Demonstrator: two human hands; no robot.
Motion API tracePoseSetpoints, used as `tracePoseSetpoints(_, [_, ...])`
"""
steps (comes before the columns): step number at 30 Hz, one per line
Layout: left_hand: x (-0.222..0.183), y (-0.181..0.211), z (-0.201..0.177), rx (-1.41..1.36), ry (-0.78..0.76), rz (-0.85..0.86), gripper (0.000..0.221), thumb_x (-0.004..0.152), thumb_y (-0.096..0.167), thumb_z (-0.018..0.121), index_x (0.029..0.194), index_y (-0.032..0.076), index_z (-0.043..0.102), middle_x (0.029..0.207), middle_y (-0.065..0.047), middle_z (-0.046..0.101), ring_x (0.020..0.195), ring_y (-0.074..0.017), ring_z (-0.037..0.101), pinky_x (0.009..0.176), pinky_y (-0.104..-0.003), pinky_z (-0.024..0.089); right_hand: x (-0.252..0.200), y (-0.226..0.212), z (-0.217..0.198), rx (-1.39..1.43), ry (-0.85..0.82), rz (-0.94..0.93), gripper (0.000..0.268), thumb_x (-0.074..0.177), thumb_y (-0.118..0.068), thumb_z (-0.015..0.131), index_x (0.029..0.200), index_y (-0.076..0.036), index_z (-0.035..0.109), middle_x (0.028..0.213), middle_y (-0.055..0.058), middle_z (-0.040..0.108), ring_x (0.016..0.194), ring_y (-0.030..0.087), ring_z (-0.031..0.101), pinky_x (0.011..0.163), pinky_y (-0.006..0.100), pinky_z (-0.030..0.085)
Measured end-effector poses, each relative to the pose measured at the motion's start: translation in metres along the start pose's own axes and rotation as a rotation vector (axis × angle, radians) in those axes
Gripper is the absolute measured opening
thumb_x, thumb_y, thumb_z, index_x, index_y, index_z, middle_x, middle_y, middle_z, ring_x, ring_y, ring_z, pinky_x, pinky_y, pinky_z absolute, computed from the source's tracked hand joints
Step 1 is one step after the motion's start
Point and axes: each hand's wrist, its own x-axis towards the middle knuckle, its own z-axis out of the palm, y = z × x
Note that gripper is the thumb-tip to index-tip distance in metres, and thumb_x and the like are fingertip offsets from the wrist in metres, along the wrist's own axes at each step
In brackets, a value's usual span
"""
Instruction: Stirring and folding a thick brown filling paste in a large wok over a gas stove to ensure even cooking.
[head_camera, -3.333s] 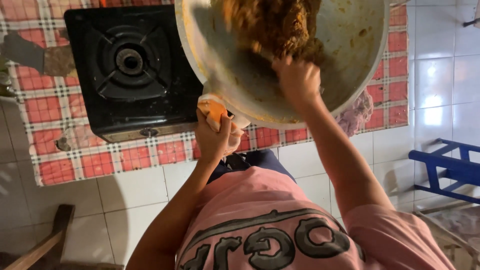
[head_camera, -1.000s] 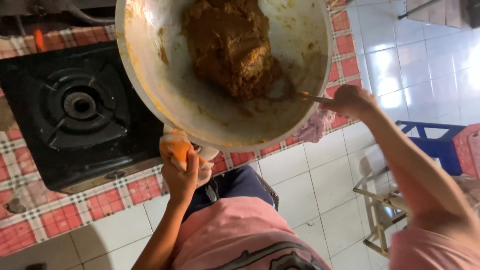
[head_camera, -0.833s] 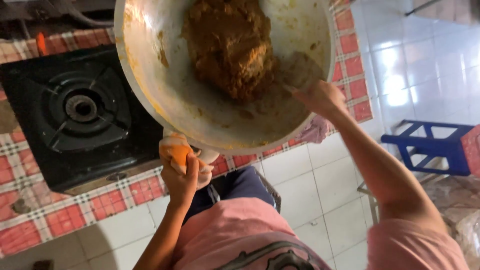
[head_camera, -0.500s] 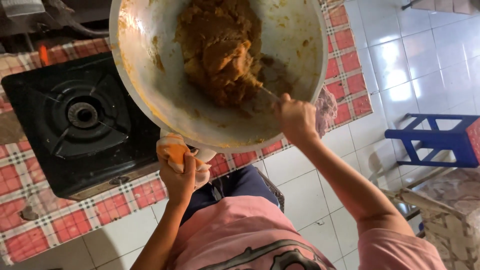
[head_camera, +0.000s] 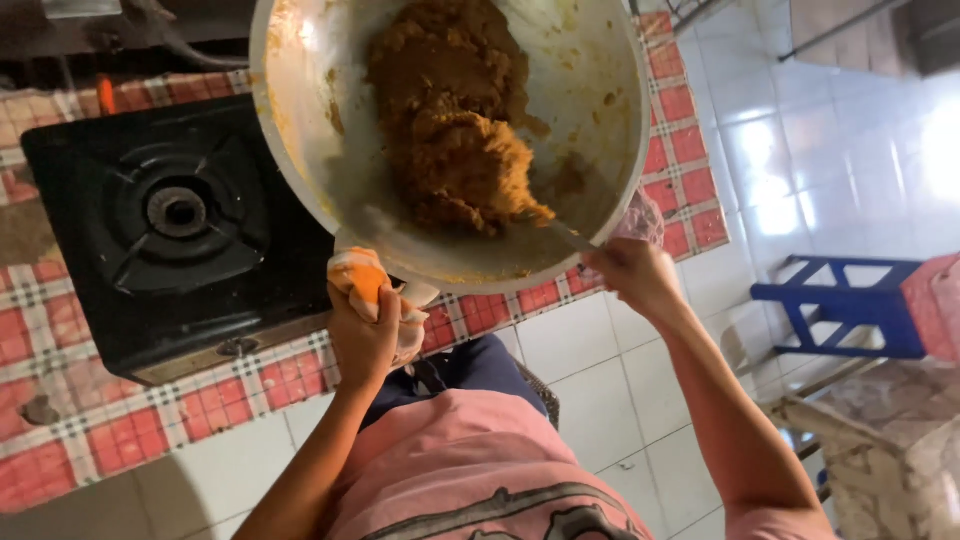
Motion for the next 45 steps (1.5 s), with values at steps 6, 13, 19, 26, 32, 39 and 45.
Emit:
tracePoseSetpoints(6, [0.0,0.006,0.004,0.066,0.027,-0.014,0.047,0.089,0.035,0.071,0.118,0.003,0.052,0.08,-0.025,0.069,0.076,-0.0505,0.07,0.067,-0.057,0.059,-0.024,0.003,-0.054,-0.181,0.335,-0.183,0.019,0.105,-0.042,0.066,0.099,-0.027,0.075,0.059,0.003,0.064,0.061,0.03,0.069,0.07,0.041,0.055])
tracePoseSetpoints(13, [0.0,0.007,0.001,0.004,-0.051,-0.089,0.044,0.088,0.04,0.07,0.114,0.009,0.052,0.077,-0.019,0.07,0.076,-0.0484,0.072,0.065,-0.056,0.059,0.022,-0.059,0.018,-0.624,0.262,-0.05,0.03,0.099,-0.002,0.053,0.126,-0.016,0.058,0.101,0.023,0.074,0.092,0.053,0.072,0.065,0.07,0.057])
tracePoseSetpoints(19, [0.002,0.007,-0.004,-0.028,-0.08,-0.086,0.05,0.089,0.04,0.067,0.122,0.004,0.052,0.086,-0.024,0.072,0.081,-0.0512,0.071,0.07,-0.059,0.058,0.038,-0.041,0.036,-0.84,0.343,-0.164,0.032,0.1,-0.003,0.042,0.119,-0.014,0.065,0.089,0.017,0.075,0.076,0.047,0.075,0.064,0.071,0.053])
tracePoseSetpoints(26, [0.003,0.013,-0.004,0.041,-0.058,-0.05,0.047,0.091,0.038,0.068,0.119,0.004,0.051,0.082,-0.025,0.07,0.079,-0.0497,0.072,0.07,-0.056,0.059,0.001,-0.025,-0.002,-0.513,0.55,-0.232,0.031,0.109,-0.016,0.05,0.135,-0.029,0.059,0.108,0.011,0.076,0.085,0.046,0.075,0.069,0.063,0.057])
tracePoseSetpoints(32, [0.001,0.027,-0.009,-0.056,-0.082,-0.091,0.049,0.09,0.041,0.066,0.123,0.009,0.05,0.091,-0.022,0.072,0.089,-0.05,0.072,0.075,-0.057,0.059,0.033,0.0,0.036,-0.768,0.356,-0.256,0.032,0.116,-0.033,0.032,0.114,-0.028,0.064,0.08,0.007,0.076,0.076,0.036,0.077,0.069,0.055,0.06])
tracePoseSetpoints(39, [0.003,0.039,-0.017,-0.082,-0.098,-0.138,0.045,0.091,0.034,0.064,0.126,0.009,0.05,0.094,-0.016,0.072,0.085,-0.0378,0.073,0.07,-0.047,0.059,0.032,-0.019,-0.061,-0.998,0.19,-0.018,0.026,0.113,-0.024,0.043,0.124,-0.025,0.067,0.085,0.009,0.075,0.074,0.035,0.075,0.055,0.046,0.057])
tracePoseSetpoints(45, [0.0,0.041,-0.018,-0.143,-0.103,-0.202,0.047,0.092,0.033,0.059,0.132,0.01,0.05,0.102,-0.009,0.07,0.087,-0.0262,0.072,0.07,-0.038,0.057,0.106,0.005,-0.084,-0.809,-0.009,0.11,0.041,0.118,-0.029,0.038,0.095,-0.007,0.065,0.078,0.01,0.069,0.071,0.035,0.07,0.063,0.046,0.056])
